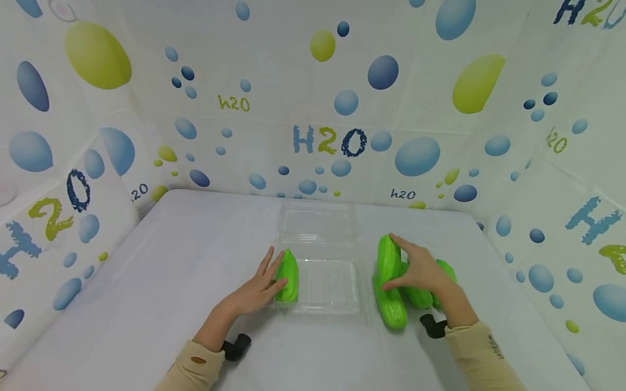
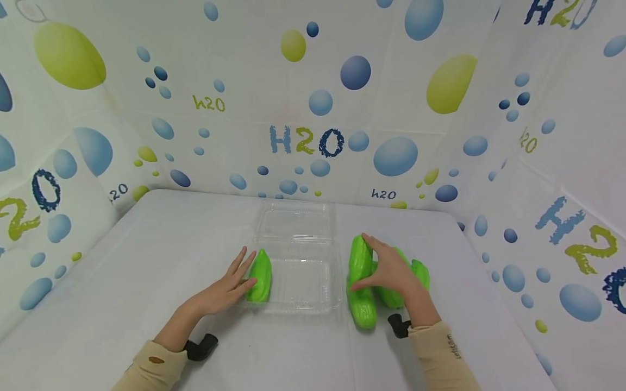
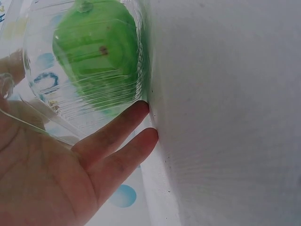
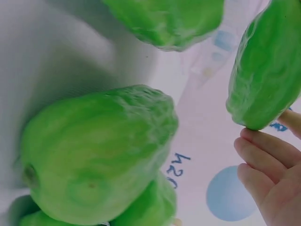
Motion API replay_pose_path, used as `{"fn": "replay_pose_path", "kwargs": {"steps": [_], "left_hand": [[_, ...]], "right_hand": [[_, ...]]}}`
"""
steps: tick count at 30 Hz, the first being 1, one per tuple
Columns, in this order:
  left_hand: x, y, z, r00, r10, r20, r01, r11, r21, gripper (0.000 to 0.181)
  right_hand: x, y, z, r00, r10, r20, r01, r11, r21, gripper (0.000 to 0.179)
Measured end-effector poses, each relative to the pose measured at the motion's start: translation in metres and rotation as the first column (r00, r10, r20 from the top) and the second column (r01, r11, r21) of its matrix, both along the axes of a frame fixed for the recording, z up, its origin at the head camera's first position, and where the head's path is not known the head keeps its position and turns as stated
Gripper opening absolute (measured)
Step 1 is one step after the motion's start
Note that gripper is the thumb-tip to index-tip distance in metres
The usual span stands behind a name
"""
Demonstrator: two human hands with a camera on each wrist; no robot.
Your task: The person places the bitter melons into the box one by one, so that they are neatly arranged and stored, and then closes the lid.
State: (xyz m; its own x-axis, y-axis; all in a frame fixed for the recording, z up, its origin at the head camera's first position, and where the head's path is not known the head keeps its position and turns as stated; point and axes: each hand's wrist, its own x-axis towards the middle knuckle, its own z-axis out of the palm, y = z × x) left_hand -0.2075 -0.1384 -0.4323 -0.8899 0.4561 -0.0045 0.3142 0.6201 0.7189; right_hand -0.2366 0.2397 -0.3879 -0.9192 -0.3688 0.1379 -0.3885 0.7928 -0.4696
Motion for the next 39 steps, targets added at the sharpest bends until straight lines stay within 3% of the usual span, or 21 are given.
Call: {"fn": "replay_pose_path", "kwargs": {"steps": [25,39], "left_hand": [[0.0,0.001,-0.002,1.0,0.013,-0.016,-0.013,1.0,-0.012,0.067],[0.001,0.002,0.0,1.0,0.02,-0.014,-0.021,1.0,-0.015,0.067]], "right_hand": [[0.006,-0.011,0.016,0.998,0.051,-0.035,-0.055,0.992,-0.115,0.115],[0.007,-0.029,0.019,0.994,0.106,0.007,-0.1,0.959,-0.266,0.111]]}}
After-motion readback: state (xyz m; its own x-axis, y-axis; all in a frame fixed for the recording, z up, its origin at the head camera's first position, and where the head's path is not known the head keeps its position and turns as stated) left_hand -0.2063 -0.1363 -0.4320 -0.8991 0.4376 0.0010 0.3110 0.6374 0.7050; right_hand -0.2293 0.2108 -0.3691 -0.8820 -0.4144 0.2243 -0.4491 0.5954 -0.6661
